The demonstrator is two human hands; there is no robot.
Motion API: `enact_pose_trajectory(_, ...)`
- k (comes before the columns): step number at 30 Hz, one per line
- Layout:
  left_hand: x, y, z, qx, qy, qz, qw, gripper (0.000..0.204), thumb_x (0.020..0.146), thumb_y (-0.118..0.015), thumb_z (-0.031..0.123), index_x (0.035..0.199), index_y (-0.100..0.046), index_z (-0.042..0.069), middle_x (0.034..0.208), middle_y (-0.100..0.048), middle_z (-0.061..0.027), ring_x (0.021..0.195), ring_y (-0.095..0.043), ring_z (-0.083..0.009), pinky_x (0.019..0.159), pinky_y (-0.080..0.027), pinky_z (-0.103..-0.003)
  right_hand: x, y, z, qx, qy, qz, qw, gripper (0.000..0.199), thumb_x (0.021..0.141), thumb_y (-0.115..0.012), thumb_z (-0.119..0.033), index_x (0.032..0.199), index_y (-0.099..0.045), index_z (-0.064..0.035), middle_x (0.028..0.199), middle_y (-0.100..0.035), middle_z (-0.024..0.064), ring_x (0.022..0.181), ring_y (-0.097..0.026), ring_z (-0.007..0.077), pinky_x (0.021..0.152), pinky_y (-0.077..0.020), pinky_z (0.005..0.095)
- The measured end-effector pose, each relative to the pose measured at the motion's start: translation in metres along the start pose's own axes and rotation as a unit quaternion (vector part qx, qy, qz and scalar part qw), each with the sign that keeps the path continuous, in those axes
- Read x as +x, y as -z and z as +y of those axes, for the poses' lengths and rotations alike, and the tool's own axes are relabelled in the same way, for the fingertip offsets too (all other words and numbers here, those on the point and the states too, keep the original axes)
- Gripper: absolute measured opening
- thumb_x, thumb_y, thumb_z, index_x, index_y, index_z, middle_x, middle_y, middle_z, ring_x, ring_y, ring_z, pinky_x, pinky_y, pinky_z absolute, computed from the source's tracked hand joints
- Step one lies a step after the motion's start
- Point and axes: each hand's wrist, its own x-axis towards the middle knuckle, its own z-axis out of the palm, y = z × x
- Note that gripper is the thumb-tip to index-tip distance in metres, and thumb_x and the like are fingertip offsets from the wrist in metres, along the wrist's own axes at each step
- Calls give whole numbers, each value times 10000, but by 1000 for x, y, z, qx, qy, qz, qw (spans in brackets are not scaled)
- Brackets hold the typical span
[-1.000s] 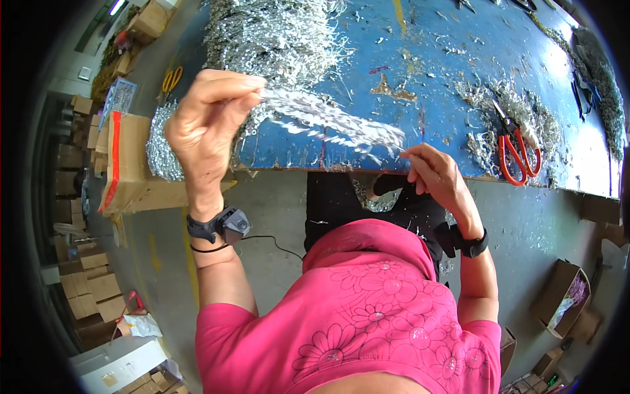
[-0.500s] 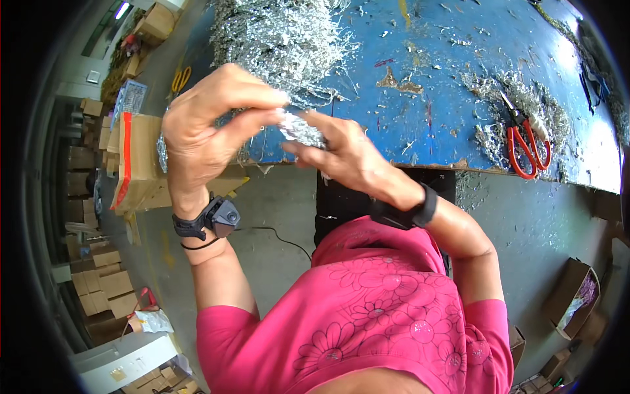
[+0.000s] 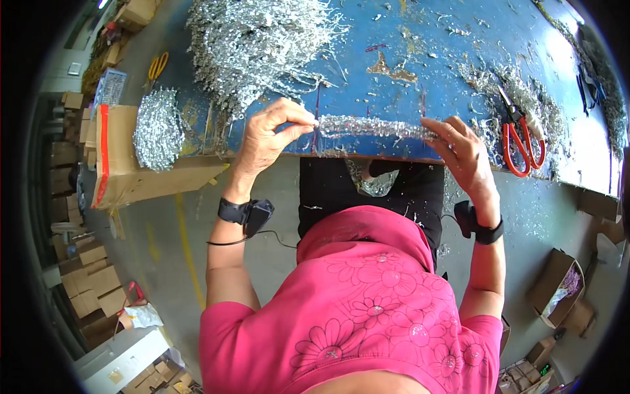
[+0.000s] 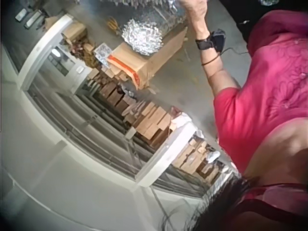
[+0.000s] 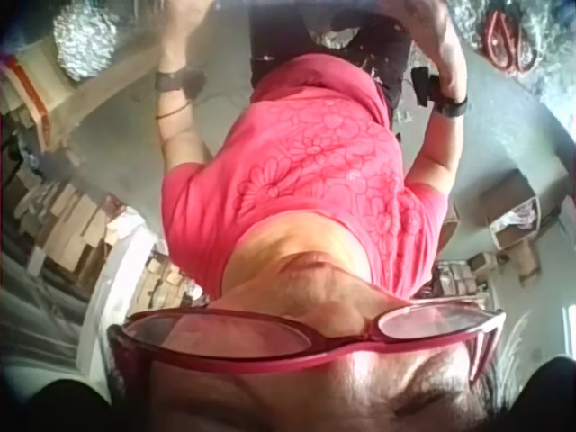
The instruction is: Trim excess material and inspect silver tinsel garlands using scissors at a manufacturing workbench.
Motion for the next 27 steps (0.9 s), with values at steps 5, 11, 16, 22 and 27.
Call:
enact_pose_trajectory(5,-5,-12,-13,95,6,11,995,149,797,-704,-36,909,-688,60,865,-651,-47,846,-645,-189,767,-511,-295,0,-24,8,-222,58,94,969,454,797,-683,-85,1241,-617,-151,1084,-568,61,1010,-543,252,865,-436,393)
enact_pose_trajectory(11,-12,-9,-21,125,-31,18,992,155,776,-713,-31,899,-685,58,873,-671,-43,849,-630,-201,774,-505,-318,-7,-26,8,-239,54,85,966,496,810,-671,-99,1296,-588,-153,1190,-551,78,1086,-515,284,929,-396,403)
enact_pose_trajectory(16,-15,-6,-22,107,-16,13,994,131,794,-700,-3,908,-693,60,907,-686,-34,862,-624,-210,794,-506,-323,-9,-23,12,-186,64,97,976,469,771,-667,-48,1233,-645,-127,1135,-576,81,1037,-530,286,904,-403,404)
enact_pose_trajectory(22,-18,-6,-26,134,-47,7,990,196,766,-717,-47,931,-688,55,910,-693,-41,865,-634,-196,774,-512,-307,-10,-18,16,-173,66,107,977,411,765,-692,-45,1163,-691,-146,1029,-586,66,948,-537,265,852,-423,390)
enact_pose_trajectory(27,-19,-7,-26,129,-53,3,990,182,761,-711,-27,916,-705,66,914,-688,-28,873,-629,-209,792,-512,-316,-12,-15,16,-181,69,109,975,423,749,-700,-37,1157,-693,-147,1006,-587,56,925,-538,258,837,-426,389)
